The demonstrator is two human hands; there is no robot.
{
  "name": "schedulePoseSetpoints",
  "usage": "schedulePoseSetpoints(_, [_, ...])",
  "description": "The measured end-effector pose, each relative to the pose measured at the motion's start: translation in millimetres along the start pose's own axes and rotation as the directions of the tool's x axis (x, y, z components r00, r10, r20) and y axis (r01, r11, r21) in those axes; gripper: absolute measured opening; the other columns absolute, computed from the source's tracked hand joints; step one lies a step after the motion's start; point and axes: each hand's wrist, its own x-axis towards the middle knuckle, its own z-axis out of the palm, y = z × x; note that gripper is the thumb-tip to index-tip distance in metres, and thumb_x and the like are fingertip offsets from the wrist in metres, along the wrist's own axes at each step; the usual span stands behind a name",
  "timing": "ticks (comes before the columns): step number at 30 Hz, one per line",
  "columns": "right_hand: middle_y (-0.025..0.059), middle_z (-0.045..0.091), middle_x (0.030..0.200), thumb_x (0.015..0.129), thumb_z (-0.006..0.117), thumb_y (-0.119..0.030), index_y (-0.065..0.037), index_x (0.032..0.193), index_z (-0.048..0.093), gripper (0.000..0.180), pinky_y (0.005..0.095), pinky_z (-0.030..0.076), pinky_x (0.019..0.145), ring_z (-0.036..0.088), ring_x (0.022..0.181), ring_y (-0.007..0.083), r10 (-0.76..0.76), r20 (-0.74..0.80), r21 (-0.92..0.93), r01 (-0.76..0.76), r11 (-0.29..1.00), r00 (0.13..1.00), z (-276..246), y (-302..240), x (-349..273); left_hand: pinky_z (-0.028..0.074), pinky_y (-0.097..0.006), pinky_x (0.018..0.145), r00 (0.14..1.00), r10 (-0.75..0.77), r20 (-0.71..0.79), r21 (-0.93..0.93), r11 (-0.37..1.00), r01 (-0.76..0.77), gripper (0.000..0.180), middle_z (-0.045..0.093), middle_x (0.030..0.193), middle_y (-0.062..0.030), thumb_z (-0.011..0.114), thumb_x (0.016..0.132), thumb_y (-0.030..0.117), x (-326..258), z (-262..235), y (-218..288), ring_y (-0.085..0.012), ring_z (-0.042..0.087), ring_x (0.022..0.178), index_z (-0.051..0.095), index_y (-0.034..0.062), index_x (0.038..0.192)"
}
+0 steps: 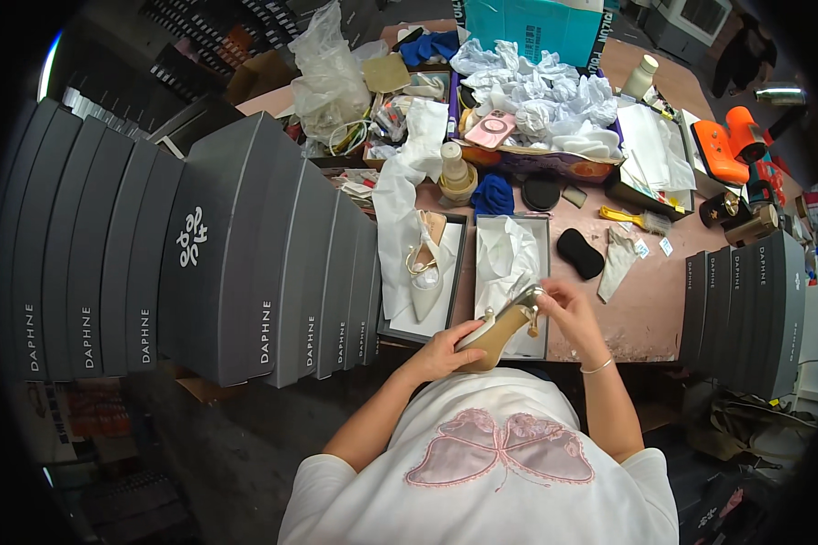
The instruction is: Packing white high-heeled shoes into shoeboxes with protective tissue and foam padding.
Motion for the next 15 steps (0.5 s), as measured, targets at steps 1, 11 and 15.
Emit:
schedulePoseSetpoints(1, [0.0088,0.063,0.1,0.086,0.067,-0.033,-0.002,0.107,0.057,0.039,0.0333,0.051,0.077,0.062,0.091,0.0223,-0.212,-0.075,-0.3,0.181,0.937,0.974,-12,-13,0,0.04,-0.031,0.096,0.996,0.078,0.035,0.184,0.979,-0.083,0.053,0.056,0.122,-0.0102,0.068,0.085,0.017,0,-3,9,-0.0186,0.052,0.11,0.048,-0.0002,0.13])
schedulePoseSetpoints(11, [0.0008,0.057,0.086,0.081,0.071,-0.019,-0.007,0.134,0.045,0.06,0.0224,0.044,0.069,0.051,0.076,0.0081,0.279,0.62,0.062,-0.4,0.914,0.734,-17,25,-54,0.035,-0.037,0.103,0.782,0.436,-0.447,0.486,0.852,-0.197,0.069,0.047,0.13,-0.0203,0.075,0.077,0.021,78,-45,27,-0.0299,0.046,0.122,0.042,-0.0021,0.132])
schedulePoseSetpoints(15, [0.0041,0.057,0.105,0.08,0.069,-0.008,-0.006,0.139,0.037,0.067,0.0213,0.045,0.08,0.055,0.091,0.0097,0.259,0.532,0.367,-0.495,0.788,0.806,-14,30,-82,0.033,-0.045,0.104,0.612,0.249,-0.751,0.5,0.82,0.279,0.093,0.046,0.128,-0.0253,0.079,0.07,0.031,131,-100,-66,-0.0412,0.038,0.123,0.027,-0.0013,0.14])
